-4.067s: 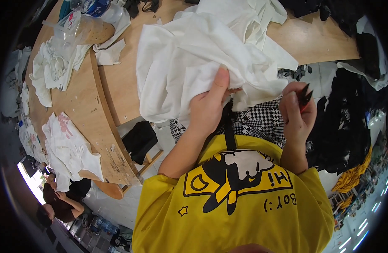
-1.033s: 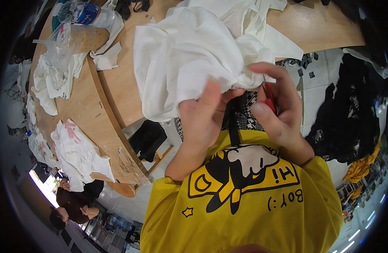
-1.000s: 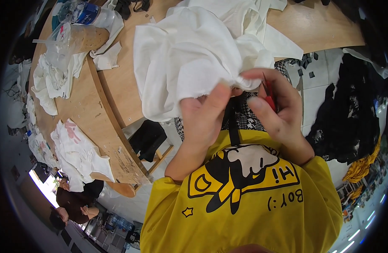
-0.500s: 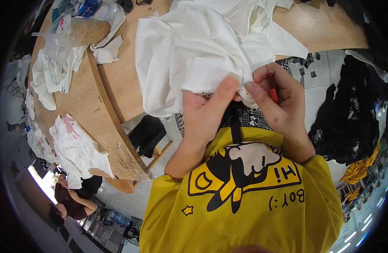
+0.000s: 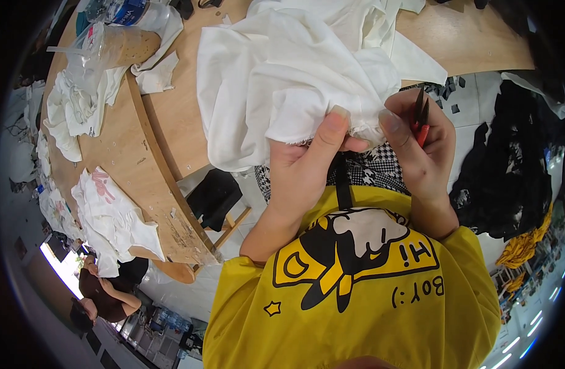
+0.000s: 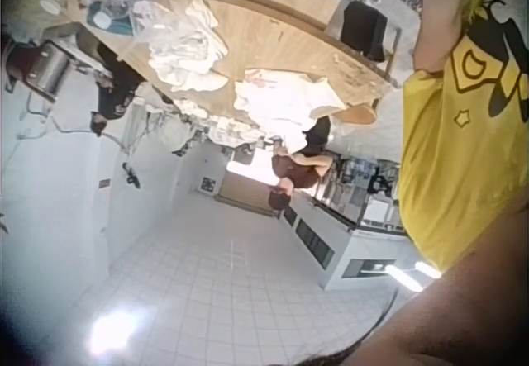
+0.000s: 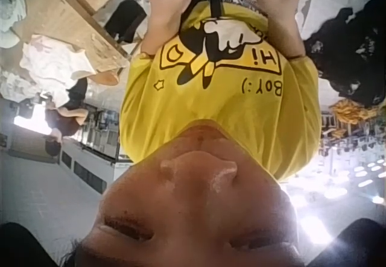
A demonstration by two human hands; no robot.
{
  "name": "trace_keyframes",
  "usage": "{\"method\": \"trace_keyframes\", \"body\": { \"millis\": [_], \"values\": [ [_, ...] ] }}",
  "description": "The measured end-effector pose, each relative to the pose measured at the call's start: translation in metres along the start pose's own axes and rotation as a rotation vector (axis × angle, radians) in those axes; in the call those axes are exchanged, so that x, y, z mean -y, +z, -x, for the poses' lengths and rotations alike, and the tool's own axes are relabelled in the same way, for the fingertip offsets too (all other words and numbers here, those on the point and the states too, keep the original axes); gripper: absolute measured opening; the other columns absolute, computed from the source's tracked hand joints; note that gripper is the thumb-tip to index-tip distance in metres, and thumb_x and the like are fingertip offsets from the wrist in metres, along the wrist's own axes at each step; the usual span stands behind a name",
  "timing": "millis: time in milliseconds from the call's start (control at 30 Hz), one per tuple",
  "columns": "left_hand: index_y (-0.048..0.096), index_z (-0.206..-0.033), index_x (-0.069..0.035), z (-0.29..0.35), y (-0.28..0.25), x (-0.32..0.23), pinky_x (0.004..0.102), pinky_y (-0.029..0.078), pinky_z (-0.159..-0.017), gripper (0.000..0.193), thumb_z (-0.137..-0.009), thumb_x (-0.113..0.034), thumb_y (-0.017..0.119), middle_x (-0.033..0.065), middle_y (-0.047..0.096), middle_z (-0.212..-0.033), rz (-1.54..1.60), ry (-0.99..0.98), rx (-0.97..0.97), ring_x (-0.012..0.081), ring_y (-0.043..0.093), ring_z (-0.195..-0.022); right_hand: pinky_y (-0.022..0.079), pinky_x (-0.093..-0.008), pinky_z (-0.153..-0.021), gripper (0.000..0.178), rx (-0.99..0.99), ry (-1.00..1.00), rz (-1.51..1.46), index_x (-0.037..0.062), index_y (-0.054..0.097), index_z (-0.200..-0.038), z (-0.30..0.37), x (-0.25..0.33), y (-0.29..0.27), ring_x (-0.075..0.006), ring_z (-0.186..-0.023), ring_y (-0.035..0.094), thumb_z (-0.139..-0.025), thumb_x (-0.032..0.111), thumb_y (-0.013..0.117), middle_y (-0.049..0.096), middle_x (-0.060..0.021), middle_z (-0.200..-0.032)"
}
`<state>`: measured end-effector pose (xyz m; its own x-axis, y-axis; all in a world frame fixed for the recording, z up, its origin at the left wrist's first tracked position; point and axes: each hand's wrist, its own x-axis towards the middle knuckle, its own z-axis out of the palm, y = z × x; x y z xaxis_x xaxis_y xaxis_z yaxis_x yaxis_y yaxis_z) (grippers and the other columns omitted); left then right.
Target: The recorder uses nippers to trim excess threads and finishing details from a white garment at a textile workbench.
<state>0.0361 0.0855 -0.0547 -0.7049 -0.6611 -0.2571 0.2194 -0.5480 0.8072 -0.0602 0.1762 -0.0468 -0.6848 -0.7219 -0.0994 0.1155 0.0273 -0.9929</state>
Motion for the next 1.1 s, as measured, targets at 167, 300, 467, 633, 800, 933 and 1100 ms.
{"method": "trace_keyframes", "body": {
  "millis": [167, 300, 467, 633, 800, 933, 1100],
  "values": [
    [0.048, -0.101, 0.001, 0.000, 0.004, -0.002, 0.0233, 0.050, -0.063, 0.023, -0.081, -0.008, 0.051, 0.0083, 0.055, -0.091, 0.116, -0.047, -0.030, 0.0135, 0.056, -0.077, 0.029, -0.0123, -0.049, 0.007, -0.039, 0.042, -0.070, -0.0004, 0.051, -0.078, -0.001, 0.003, 0.003, 0.0006, -0.056, 0.038, -0.077, 0.004, 0.056, 0.047, 0.0044, -0.063],
    [0.046, -0.104, -0.001, 0.000, 0.002, 0.002, 0.0243, 0.051, -0.066, 0.026, -0.080, -0.006, 0.052, 0.0076, 0.054, -0.094, 0.151, -0.031, -0.039, 0.0141, 0.055, -0.082, 0.029, -0.0121, -0.048, 0.008, 0.032, 0.132, -0.075, -0.0001, 0.050, -0.080, -0.004, 0.003, -0.003, 0.0008, -0.056, 0.038, -0.078, 0.005, 0.056, 0.048, 0.0049, -0.063],
    [0.046, -0.104, 0.000, 0.001, 0.005, -0.005, 0.0243, 0.050, -0.066, 0.027, -0.079, -0.006, 0.053, 0.0077, 0.054, -0.094, 0.128, -0.021, -0.075, 0.0136, 0.055, -0.082, 0.031, -0.0135, -0.058, 0.030, 0.080, 0.092, -0.272, 0.0014, 0.032, -0.106, 0.006, 0.022, 0.003, -0.0024, -0.066, 0.040, -0.081, 0.004, 0.049, 0.049, -0.0008, -0.076],
    [0.047, -0.102, 0.002, 0.002, 0.004, -0.007, 0.0237, 0.050, -0.065, 0.026, -0.079, -0.005, 0.054, 0.0084, 0.055, -0.092, 0.066, 0.042, -0.059, 0.0131, 0.055, -0.078, 0.033, -0.0159, -0.062, 0.031, 0.247, 0.105, -0.279, 0.0012, 0.023, -0.108, 0.018, 0.027, 0.000, -0.0055, -0.068, 0.042, -0.085, 0.008, 0.042, 0.048, -0.0052, -0.078],
    [0.049, -0.095, 0.005, 0.003, 0.004, -0.009, 0.0220, 0.049, -0.062, 0.020, -0.077, -0.001, 0.055, 0.0093, 0.056, -0.087, -0.021, 0.119, -0.053, 0.0129, 0.056, -0.073, 0.034, -0.0165, -0.060, 0.023, 0.309, 0.192, -0.133, -0.0001, 0.025, -0.103, 0.018, 0.029, -0.001, -0.0070, -0.064, 0.045, -0.087, 0.012, 0.037, 0.048, -0.0056, -0.068],
    [0.050, -0.091, 0.005, 0.002, 0.004, -0.009, 0.0202, 0.048, -0.058, 0.018, -0.075, 0.001, 0.056, 0.0085, 0.056, -0.082, -0.089, 0.212, -0.057, 0.0113, 0.056, -0.067, 0.034, -0.0161, -0.056, 0.021, 0.304, 0.187, -0.111, 0.0004, 0.026, -0.101, 0.021, 0.032, -0.002, -0.0068, -0.061, 0.045, -0.087, 0.013, 0.036, 0.049, -0.0054, -0.068],
    [0.052, -0.084, 0.005, 0.001, 0.004, -0.012, 0.0173, 0.043, -0.047, 0.013, -0.073, 0.002, 0.058, 0.0070, 0.057, -0.072, -0.181, 0.243, -0.076, 0.0092, 0.054, -0.054, 0.034, -0.0156, -0.053, 0.020, 0.307, 0.252, -0.070, 0.0012, 0.026, -0.100, 0.021, 0.035, -0.003, -0.0064, -0.059, 0.044, -0.087, 0.013, 0.036, 0.049, -0.0053, -0.067]
  ]
}}
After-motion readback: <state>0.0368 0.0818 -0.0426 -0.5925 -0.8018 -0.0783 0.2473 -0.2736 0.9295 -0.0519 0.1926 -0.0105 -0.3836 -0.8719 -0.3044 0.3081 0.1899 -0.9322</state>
